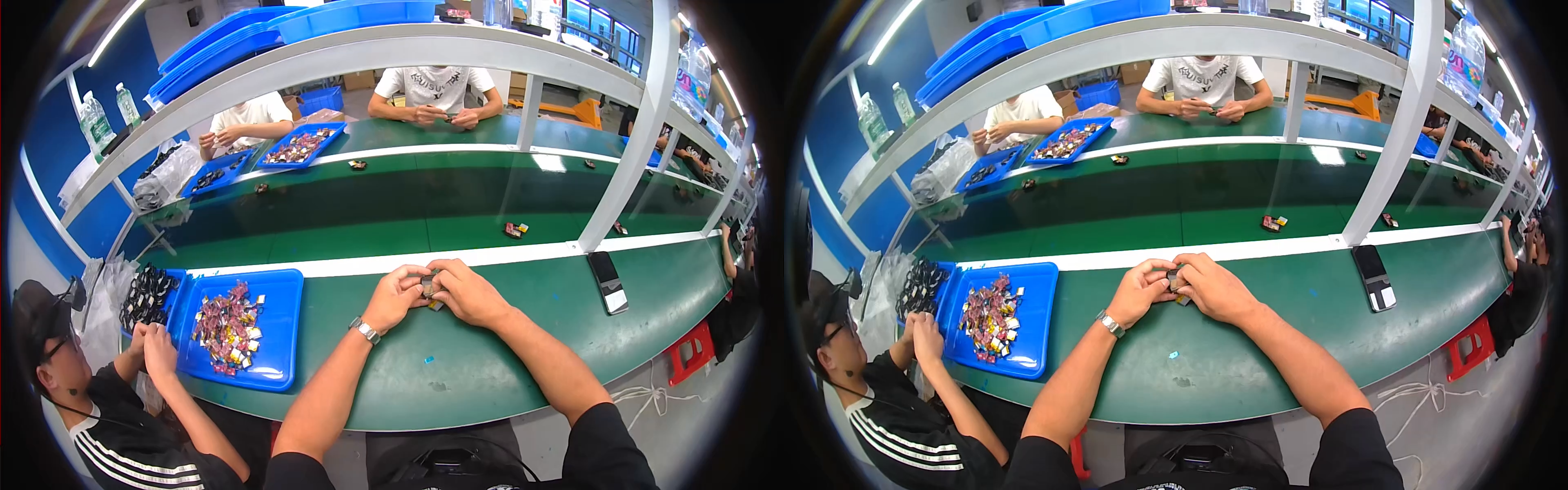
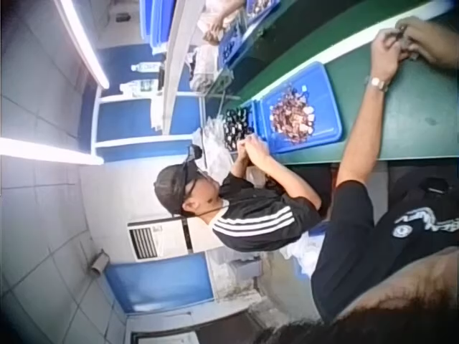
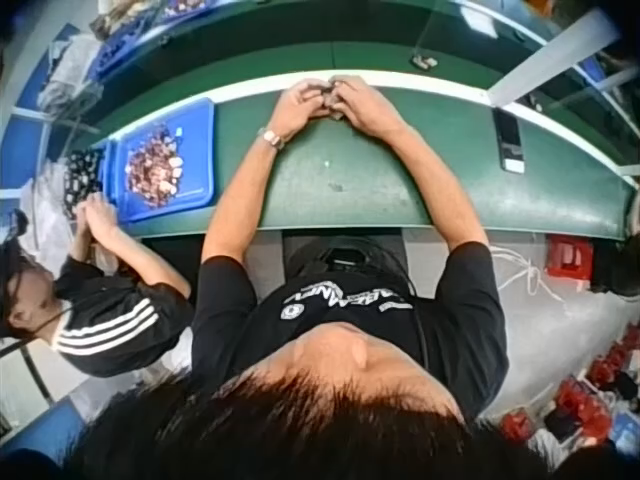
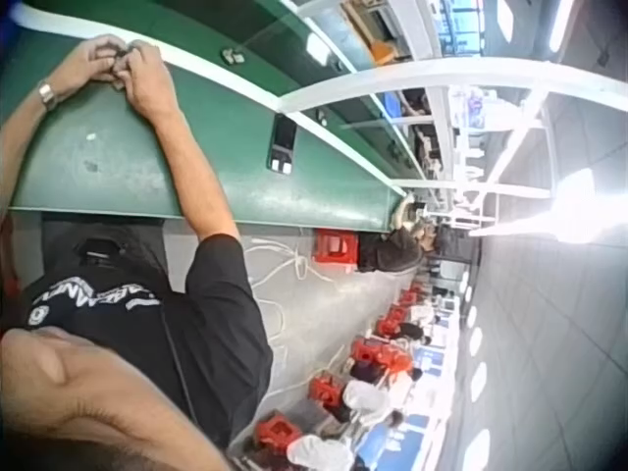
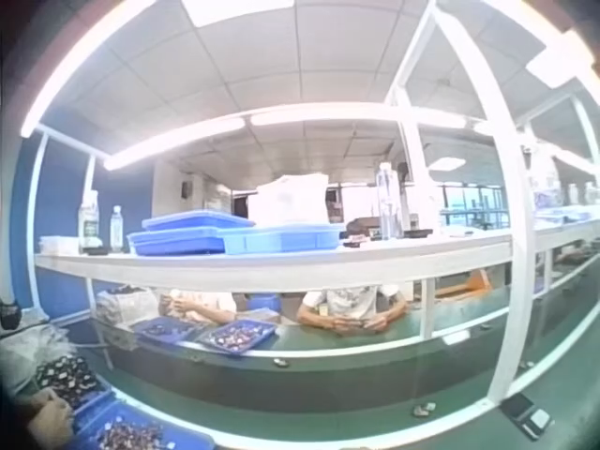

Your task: The recorder is seated at a factory workbench assembling and inspecting small components by hand alongside other workers.

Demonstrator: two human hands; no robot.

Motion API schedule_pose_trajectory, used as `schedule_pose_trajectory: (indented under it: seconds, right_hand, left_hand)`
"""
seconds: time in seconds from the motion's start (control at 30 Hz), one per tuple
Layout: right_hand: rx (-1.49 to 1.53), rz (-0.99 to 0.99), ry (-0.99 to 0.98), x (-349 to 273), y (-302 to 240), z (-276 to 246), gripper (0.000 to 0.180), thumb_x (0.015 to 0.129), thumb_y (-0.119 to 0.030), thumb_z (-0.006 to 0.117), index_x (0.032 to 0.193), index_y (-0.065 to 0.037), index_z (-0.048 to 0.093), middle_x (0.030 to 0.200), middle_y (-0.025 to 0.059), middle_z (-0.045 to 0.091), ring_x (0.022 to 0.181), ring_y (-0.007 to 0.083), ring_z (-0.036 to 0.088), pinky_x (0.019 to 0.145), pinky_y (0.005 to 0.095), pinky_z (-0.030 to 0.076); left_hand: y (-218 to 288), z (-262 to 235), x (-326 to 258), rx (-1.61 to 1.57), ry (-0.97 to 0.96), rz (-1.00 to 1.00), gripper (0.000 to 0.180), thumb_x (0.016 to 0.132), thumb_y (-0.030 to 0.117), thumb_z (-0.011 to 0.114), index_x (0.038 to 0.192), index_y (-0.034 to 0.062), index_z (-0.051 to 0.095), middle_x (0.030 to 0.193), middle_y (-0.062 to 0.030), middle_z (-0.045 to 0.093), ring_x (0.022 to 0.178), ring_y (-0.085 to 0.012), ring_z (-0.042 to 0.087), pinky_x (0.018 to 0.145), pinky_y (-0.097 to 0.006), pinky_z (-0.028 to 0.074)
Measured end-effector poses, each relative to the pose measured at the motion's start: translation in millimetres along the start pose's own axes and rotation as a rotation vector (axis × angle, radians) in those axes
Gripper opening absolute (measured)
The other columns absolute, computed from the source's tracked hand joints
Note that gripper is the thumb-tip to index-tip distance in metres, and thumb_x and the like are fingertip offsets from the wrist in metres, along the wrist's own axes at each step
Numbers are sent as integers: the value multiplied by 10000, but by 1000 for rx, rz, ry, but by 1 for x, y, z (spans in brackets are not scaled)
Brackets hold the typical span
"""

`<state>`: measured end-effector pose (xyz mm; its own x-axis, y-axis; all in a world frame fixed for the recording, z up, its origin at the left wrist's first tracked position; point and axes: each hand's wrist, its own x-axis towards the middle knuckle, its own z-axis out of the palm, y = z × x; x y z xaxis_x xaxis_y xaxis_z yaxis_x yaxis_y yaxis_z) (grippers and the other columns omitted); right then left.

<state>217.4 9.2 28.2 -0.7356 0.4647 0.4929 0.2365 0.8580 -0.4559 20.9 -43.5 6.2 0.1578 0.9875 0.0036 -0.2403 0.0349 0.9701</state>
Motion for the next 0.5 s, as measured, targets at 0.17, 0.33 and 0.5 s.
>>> schedule_pose_trajectory:
  seconds: [0.17, 0.33, 0.5]
  right_hand:
    - [-108, -46, 36, -1, 2, 3, 162, 818, -102, 693, 955, -71, 611, 1241, 122, 530, 1111, 316, 532, 921, 409, 470]
    - [-131, -74, 7, 3, 5, -4, 146, 811, -104, 700, 947, -74, 656, 1243, 103, 544, 1131, 304, 528, 943, 402, 463]
    - [64, 129, 115, -1, 4, 7, 132, 829, -155, 693, 924, -63, 695, 1199, 89, 590, 1164, 278, 527, 963, 380, 457]
  left_hand:
    - [-2, -1, 0, 17, -8, -12, 292, 958, -27, 464, 1247, 8, 497, 1185, -134, 623, 1067, -195, 631, 921, -335, 560]
    - [5, -1, 6, -7, -1, 3, 309, 946, -33, 482, 1252, 10, 492, 1212, -149, 606, 1079, -208, 626, 932, -343, 555]
    - [1, -7, 5, -68, -83, 25, 388, 893, -34, 576, 1267, 8, 482, 1209, -153, 606, 1078, -211, 624, 940, -355, 544]
